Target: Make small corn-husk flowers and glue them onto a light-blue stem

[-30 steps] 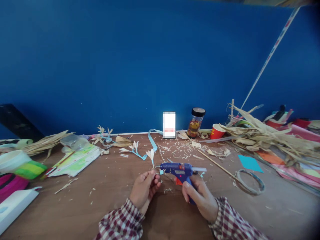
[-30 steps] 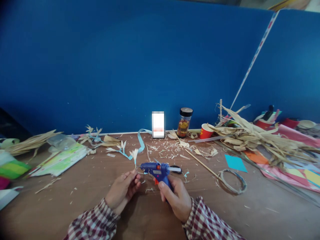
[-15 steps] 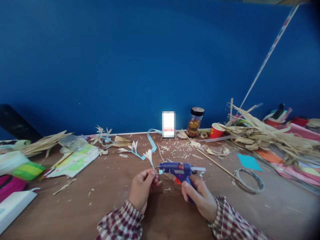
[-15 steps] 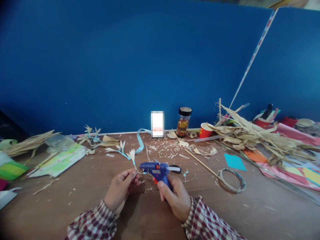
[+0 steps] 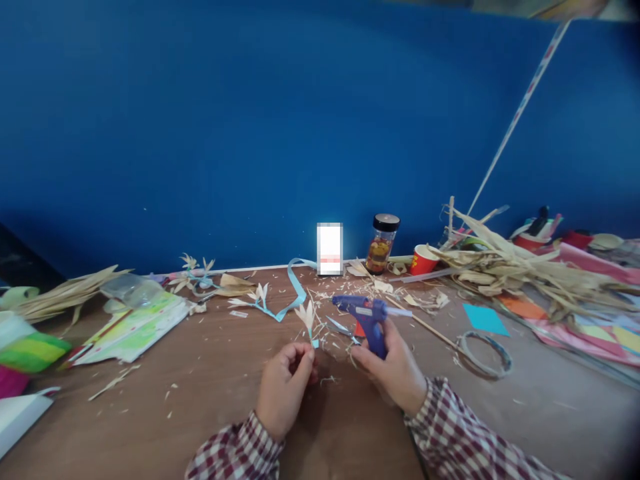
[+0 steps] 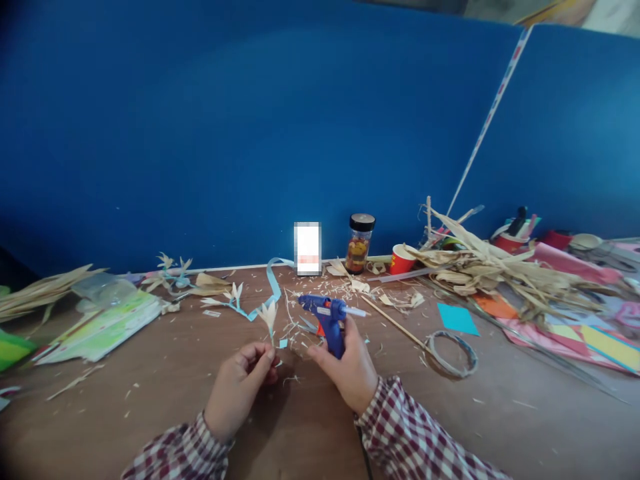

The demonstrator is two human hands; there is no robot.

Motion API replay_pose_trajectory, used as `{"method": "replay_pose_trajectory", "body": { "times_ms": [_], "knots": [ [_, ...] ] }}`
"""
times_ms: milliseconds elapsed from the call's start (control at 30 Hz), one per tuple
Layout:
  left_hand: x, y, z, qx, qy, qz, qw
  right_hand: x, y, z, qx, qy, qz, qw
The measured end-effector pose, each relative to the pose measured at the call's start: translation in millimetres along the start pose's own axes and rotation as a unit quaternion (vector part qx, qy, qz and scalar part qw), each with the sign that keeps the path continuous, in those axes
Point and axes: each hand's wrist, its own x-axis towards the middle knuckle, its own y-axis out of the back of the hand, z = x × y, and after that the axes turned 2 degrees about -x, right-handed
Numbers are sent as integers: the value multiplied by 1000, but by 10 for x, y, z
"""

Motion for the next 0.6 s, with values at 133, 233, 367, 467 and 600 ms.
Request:
{"method": "replay_pose_trajectory", "body": {
  "times_ms": [133,233,367,467,600],
  "knots": [
    [-43,-29,17,102,-62,-27,993,120,-48,-9,49,-17,12,999],
    [-51,-36,0,134,-77,-43,987,201,-137,4,121,-27,-3,992],
    [-55,-39,-47,155,-77,-56,983,259,-228,-1,180,-31,-12,983],
    [-64,-46,-69,170,-73,-65,981,263,-243,-7,170,-31,-18,985],
    [-68,-52,-94,143,-56,-84,985,256,-262,32,172,-45,-16,984]
  ]
}}
